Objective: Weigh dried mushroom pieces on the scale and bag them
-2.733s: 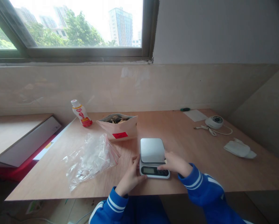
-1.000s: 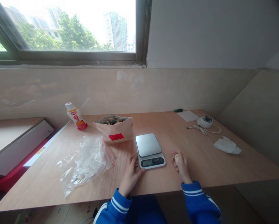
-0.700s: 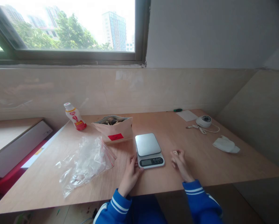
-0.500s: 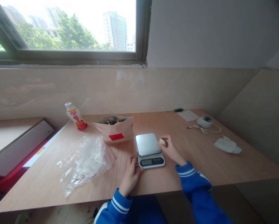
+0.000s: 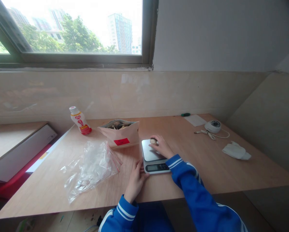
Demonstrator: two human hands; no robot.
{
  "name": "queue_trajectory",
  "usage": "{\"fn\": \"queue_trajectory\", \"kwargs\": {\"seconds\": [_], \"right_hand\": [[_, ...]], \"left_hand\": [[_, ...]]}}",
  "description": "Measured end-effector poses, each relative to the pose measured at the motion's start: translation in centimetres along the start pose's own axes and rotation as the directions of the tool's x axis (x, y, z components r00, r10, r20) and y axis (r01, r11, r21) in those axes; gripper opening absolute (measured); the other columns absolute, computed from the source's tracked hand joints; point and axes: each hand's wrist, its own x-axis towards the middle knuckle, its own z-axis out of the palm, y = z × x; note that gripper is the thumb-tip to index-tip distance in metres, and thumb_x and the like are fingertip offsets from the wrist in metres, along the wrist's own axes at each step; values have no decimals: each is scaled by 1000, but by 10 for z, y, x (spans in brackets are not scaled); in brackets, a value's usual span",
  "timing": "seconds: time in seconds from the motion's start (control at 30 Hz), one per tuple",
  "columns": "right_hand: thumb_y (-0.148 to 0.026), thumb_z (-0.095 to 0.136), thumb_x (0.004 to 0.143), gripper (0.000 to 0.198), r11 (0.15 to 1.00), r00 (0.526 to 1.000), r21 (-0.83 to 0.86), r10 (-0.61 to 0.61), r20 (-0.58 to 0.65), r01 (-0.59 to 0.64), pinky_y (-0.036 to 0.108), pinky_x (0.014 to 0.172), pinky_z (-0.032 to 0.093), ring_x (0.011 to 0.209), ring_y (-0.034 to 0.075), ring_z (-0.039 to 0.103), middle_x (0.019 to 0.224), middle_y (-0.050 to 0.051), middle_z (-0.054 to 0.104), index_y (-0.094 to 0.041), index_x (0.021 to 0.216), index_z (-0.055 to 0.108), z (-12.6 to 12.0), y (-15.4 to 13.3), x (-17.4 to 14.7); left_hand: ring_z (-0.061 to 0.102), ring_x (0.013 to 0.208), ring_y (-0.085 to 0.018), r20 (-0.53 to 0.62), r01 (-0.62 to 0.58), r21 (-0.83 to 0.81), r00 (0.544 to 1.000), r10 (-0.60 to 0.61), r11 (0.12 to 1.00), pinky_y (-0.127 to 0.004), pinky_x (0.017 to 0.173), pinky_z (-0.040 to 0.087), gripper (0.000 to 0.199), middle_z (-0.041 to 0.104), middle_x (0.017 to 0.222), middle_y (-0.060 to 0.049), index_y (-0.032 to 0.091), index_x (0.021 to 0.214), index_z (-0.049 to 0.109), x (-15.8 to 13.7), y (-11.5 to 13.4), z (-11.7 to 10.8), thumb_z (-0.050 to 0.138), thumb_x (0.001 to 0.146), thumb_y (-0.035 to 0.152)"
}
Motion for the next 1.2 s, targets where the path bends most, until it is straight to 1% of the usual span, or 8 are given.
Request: {"fn": "queue_trajectory", "kwargs": {"seconds": [0.2,0.47,0.6,0.77,0.87,1.0,1.1,1.2], "right_hand": [[-33,66,84,33,999,997,-41,30,73,-27,43,91,44,104,27,56,113,11,65,-18,113,59,2,1,-4],[-30,65,84,31,999,991,38,-16,130,11,40,94,45,105,25,58,113,10,66,-16,111,61,-7,0,-6],[-32,62,84,28,996,995,89,22,100,-31,39,94,45,106,24,58,113,9,65,-19,109,62,-13,-4,-9],[-29,51,83,24,991,994,78,110,-2,-109,37,92,45,104,23,60,109,8,67,-20,102,63,-31,-7,-21],[-29,47,83,18,958,957,24,286,-43,-285,32,77,46,87,22,62,91,5,69,-22,87,63,-44,-2,-38],[-45,59,79,26,840,839,-15,542,44,-542,29,60,40,69,21,59,70,3,67,-21,69,61,-52,5,-69],[-51,72,67,33,806,794,36,573,203,-591,28,59,41,70,22,61,73,3,69,-20,75,64,-53,9,-86],[-44,77,63,34,811,809,147,515,282,-567,28,63,44,75,22,62,80,3,70,-19,81,64,-54,11,-91]], "left_hand": [[63,103,-22,-30,-14,-5,999,14,1000,-44,95,53,53,53,121,-10,20,133,50,-1,-3,1,63,81,25],[63,102,-21,-47,-48,40,998,50,998,-44,95,53,49,54,118,-7,23,130,52,-4,-2,0,63,82,27],[62,103,-22,-47,-68,55,996,70,996,-45,95,53,48,55,117,-7,24,130,52,-5,-1,1,63,83,29],[63,101,-21,-41,-71,67,996,74,995,-45,96,53,49,55,119,-7,24,131,51,-5,-1,1,62,84,30],[63,102,-22,-47,-78,81,995,82,994,-44,95,54,49,56,118,-7,24,131,51,-5,-1,1,63,83,31],[63,104,-22,-45,-72,97,996,77,993,-44,95,54,49,55,119,-7,25,131,51,-6,2,0,63,84,32],[63,103,-22,-33,-66,96,997,70,993,-44,96,54,48,55,119,-8,23,130,51,-6,4,-1,62,84,32],[64,102,-22,-30,-65,92,997,68,994,-45,95,54,48,55,120,-8,23,130,51,-6,5,-1,62,84,32]]}}
